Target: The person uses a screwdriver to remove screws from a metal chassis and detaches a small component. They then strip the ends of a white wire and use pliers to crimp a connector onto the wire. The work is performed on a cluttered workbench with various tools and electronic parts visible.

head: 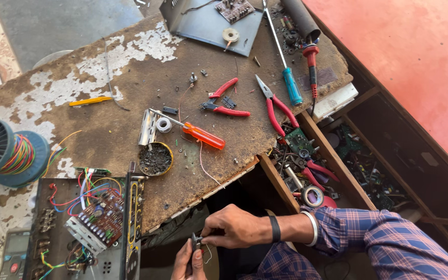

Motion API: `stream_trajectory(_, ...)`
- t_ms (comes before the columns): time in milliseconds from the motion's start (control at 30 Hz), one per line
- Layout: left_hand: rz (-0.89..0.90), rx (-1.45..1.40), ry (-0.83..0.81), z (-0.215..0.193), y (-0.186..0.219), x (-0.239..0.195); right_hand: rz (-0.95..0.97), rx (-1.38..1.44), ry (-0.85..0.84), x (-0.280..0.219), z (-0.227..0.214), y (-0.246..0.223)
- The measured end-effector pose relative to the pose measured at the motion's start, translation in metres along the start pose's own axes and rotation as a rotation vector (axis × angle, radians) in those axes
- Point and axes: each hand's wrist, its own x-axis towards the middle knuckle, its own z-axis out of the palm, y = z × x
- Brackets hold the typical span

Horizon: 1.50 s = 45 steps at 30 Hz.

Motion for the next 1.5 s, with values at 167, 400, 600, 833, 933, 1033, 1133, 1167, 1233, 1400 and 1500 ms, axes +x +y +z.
stream_trajectory(167, -0.053, -0.149, 0.077, 0.015, 0.049, 0.005, 0.303, 0.354, -0.078, 0.006, -0.003, -0.001)
stream_trajectory(400, -0.009, -0.103, 0.170, 0.023, 0.079, 0.009, 0.102, 0.104, -0.090, 0.014, -0.006, -0.012)
stream_trajectory(600, 0.050, -0.179, 0.204, 0.033, 0.083, 0.009, 0.044, -0.025, -0.001, 0.007, -0.002, -0.009)
stream_trajectory(833, 0.007, -0.139, 0.212, 0.032, 0.086, 0.009, 0.259, 0.214, -0.040, 0.010, -0.003, -0.014)
stream_trajectory(933, 0.039, -0.284, 0.211, 0.036, 0.085, 0.007, 0.301, 0.175, -0.080, 0.014, 0.000, -0.016)
stream_trajectory(1033, -0.051, -0.260, 0.239, 0.037, 0.084, 0.005, 0.160, 0.027, -0.013, 0.014, 0.006, -0.014)
stream_trajectory(1133, -0.141, -0.279, 0.239, 0.038, 0.087, 0.005, 0.102, -0.028, 0.015, 0.014, 0.009, -0.011)
stream_trajectory(1167, -0.134, -0.291, 0.240, 0.038, 0.088, 0.005, 0.095, -0.043, 0.034, 0.013, 0.011, -0.009)
stream_trajectory(1233, -0.124, -0.317, 0.231, 0.039, 0.090, 0.006, 0.088, -0.073, 0.083, 0.011, 0.013, -0.007)
stream_trajectory(1400, -0.176, -0.334, 0.253, 0.041, 0.095, 0.009, 0.290, 0.123, 0.069, 0.009, 0.017, 0.000)
stream_trajectory(1500, -0.179, -0.331, 0.267, 0.041, 0.099, 0.008, 0.395, 0.292, 0.037, 0.011, 0.019, 0.003)
